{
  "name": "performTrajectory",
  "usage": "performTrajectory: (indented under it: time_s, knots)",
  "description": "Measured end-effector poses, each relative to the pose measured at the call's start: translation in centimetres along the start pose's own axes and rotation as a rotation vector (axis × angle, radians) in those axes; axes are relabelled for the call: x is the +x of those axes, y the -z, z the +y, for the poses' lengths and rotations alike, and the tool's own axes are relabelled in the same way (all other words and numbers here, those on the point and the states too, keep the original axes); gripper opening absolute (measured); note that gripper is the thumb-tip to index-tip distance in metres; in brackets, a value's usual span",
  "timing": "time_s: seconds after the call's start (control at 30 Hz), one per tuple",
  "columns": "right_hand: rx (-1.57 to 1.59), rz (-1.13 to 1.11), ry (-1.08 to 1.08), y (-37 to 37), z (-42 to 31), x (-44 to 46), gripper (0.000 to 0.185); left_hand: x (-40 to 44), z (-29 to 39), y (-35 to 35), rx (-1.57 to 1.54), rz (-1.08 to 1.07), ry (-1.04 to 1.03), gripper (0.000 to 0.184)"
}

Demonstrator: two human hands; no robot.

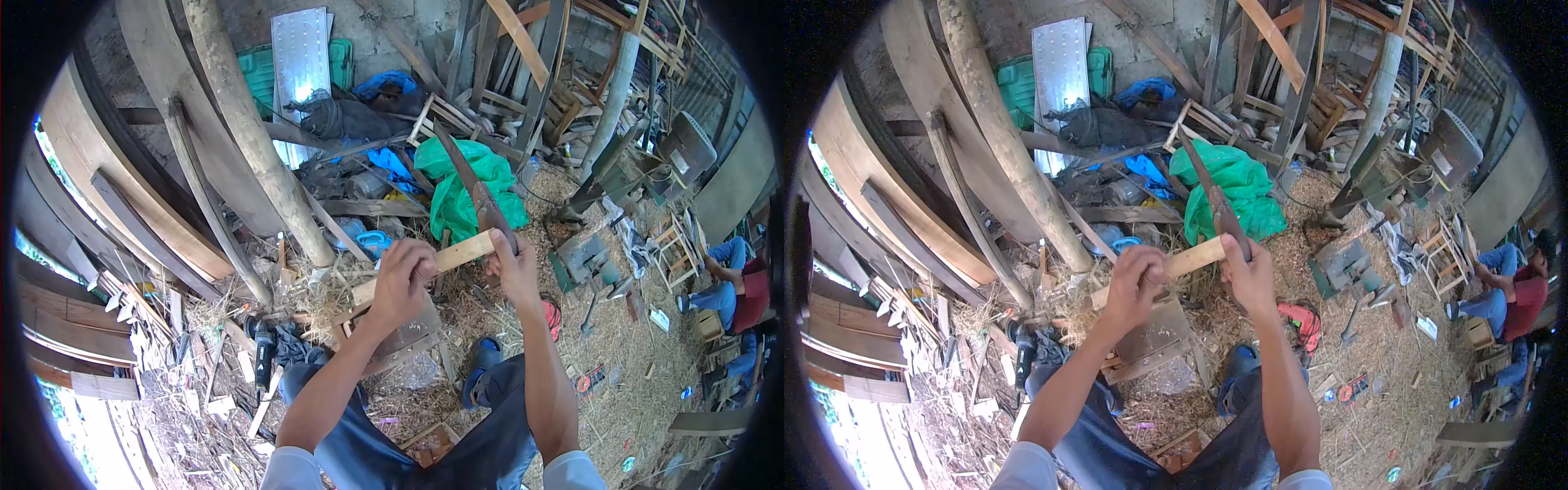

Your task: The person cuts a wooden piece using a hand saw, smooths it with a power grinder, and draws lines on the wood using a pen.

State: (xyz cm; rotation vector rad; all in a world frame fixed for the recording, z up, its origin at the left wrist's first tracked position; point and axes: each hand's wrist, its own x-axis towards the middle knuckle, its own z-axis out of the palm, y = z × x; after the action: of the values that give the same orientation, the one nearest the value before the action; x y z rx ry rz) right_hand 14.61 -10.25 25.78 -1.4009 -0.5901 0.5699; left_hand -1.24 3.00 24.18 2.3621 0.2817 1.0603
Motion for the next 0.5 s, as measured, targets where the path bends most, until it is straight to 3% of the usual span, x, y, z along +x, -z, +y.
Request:
performTrajectory:
  time_s: [0.07, 0.1, 0.17, 0.3, 0.37, 0.5]
  knots:
    - [0.046, 0.0, -0.021, 0.4, 0.1, 0.2, 0.03, 0.0, -0.2, -0.2, -0.464, 0.166, 0.267, 0.009]
    - [0.045, 0.001, -0.024, 0.5, 0.1, 0.2, 0.03, 0.0, -0.3, 0.1, -0.465, 0.163, 0.27, 0.009]
    - [0.062, -0.005, -0.012, 0.5, 0.2, 0.1, 0.03, -0.3, -0.6, 1.0, -0.43, 0.057, 0.529, 0.024]
    - [0.018, -0.038, 0.023, 0.1, 0.6, -0.1, 0.031, -0.7, -0.6, 0.5, -0.298, -0.146, 0.619, 0.031]
    - [0.007, -0.042, 0.01, 0.2, 1.1, 0.1, 0.032, 0.6, 1.3, 1.5, -0.056, -0.358, 0.657, 0.038]
    - [0.028, -0.032, -0.004, 0.3, 0.4, 0.0, 0.033, 0.3, 0.7, 1.5, -0.09, -0.297, 0.537, 0.037]
